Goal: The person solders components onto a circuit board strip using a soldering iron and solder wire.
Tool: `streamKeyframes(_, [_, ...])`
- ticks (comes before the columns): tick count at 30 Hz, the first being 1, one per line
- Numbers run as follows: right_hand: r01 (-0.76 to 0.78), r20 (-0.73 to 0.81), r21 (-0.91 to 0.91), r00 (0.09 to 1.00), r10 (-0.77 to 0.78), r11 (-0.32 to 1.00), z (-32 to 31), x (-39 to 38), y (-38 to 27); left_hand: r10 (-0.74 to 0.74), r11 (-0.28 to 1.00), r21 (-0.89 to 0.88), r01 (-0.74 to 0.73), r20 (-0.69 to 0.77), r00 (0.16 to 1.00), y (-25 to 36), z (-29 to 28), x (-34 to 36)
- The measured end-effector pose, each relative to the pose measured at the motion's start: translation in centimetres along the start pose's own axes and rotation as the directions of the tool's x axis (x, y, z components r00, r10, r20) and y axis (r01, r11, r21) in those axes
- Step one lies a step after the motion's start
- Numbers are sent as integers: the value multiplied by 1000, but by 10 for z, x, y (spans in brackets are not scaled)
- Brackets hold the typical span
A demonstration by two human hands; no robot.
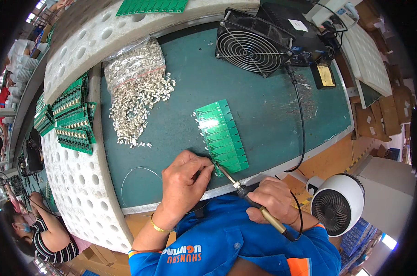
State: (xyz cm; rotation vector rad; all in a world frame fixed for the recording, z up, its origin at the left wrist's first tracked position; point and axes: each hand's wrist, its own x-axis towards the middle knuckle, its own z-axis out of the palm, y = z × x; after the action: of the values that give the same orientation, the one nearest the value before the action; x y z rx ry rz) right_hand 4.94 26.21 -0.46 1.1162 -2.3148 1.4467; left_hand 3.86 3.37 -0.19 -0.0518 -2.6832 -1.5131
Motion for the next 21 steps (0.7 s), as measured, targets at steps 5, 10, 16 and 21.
streamKeyframes(5, [14, 3, 11, 1000, -14, 1000, -1, 0, 1, -8, 1000, 9, 8, -2, 1000, 1, -3, -2])
streamKeyframes(10, [41, -22, -3, 999, -41, 999, -4, -2, 1, -94, 994, -54, 90, -85, 992, -1, -7, -12])
streamKeyframes(16, [46, -68, -7, 997, -46, 999, -3, -2, 3, -163, 985, -77, 156, -99, 982, 1, -14, -25])
streamKeyframes(21, [46, -146, -1, 988, -46, 999, -2, -5, 6, -63, 990, -133, 46, -128, 990, -3, -5, -33])
